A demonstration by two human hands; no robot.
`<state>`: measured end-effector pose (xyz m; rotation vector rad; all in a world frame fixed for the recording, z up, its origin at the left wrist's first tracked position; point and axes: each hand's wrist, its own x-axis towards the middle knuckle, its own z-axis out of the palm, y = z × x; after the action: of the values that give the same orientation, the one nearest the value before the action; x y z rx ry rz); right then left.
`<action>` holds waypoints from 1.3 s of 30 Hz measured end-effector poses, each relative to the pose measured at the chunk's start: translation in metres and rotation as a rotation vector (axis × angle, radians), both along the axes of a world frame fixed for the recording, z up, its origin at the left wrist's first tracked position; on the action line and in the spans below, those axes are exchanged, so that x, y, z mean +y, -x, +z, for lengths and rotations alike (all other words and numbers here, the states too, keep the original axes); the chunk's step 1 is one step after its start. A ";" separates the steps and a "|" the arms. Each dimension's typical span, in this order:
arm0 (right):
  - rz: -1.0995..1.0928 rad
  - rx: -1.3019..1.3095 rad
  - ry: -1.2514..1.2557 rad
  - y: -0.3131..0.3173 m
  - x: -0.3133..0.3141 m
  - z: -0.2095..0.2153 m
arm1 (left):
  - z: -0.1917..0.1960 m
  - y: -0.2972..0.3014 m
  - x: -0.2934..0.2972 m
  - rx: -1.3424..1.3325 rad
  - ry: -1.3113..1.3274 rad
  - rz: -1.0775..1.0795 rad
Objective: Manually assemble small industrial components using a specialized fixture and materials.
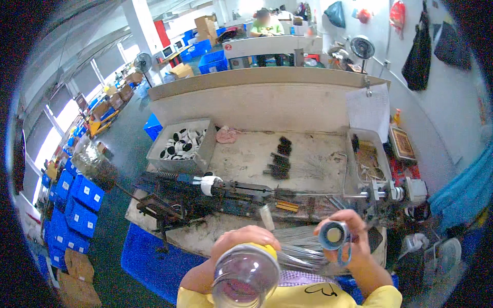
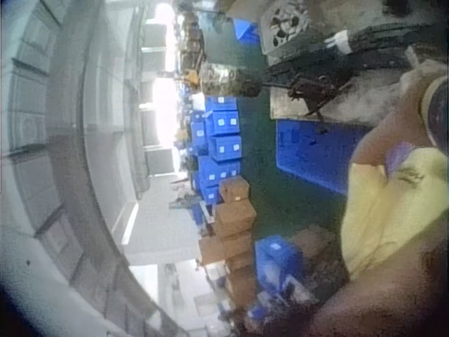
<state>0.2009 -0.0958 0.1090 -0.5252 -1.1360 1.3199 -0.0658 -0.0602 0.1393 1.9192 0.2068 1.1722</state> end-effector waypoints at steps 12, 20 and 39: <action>-0.077 0.112 0.213 -0.010 -0.037 -0.048 | 0.020 -0.019 -0.008 -0.178 -0.168 0.246; -0.160 0.087 0.294 -0.002 -0.042 -0.043 | 0.035 -0.022 0.007 -0.199 -0.416 0.381; -0.042 0.087 0.369 -0.001 -0.044 -0.048 | 0.075 -0.019 0.026 -0.214 -0.695 0.573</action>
<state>0.2020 -0.1400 0.0608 -0.7473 -0.8076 1.5096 -0.0471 -0.0345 0.2139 2.3805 0.2661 2.0215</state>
